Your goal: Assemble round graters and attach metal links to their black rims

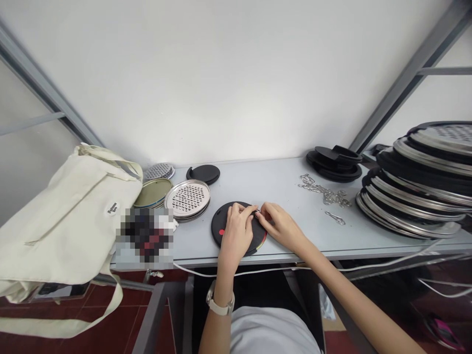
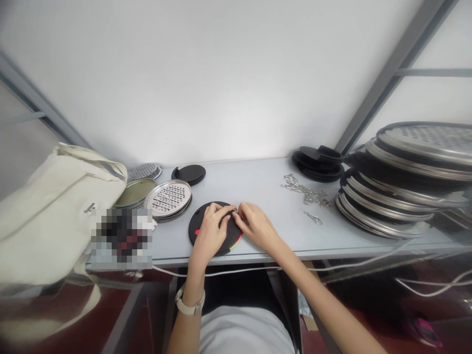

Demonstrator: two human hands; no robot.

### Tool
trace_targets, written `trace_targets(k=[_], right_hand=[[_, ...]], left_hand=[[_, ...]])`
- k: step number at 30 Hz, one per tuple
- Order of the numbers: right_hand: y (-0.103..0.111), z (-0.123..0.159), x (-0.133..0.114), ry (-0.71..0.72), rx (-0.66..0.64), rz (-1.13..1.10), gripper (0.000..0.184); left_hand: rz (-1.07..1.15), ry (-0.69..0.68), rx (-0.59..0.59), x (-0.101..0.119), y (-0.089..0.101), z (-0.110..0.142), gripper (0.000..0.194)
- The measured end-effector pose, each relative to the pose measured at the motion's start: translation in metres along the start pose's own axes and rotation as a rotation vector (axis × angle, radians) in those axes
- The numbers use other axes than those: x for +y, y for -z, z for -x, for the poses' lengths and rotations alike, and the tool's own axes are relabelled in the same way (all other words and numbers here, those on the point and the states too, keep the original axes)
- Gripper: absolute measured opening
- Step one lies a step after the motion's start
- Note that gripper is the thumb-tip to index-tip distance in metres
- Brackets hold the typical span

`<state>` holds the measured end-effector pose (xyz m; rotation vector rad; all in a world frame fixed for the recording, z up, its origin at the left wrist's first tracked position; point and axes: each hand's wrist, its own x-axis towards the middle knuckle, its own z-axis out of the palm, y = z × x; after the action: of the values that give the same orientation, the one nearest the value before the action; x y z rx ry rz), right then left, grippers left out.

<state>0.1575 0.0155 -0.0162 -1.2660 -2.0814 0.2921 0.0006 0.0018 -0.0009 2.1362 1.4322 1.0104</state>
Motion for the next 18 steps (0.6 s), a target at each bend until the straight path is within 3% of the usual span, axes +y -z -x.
trace_targets(k=[18], right_hand=[[0.0004, 0.0006, 0.0009, -0.017, -0.026, -0.051, 0.016]], left_hand=[[0.020, -0.004, -0.004, 0.0032, 0.0038, 0.0000, 0.032]])
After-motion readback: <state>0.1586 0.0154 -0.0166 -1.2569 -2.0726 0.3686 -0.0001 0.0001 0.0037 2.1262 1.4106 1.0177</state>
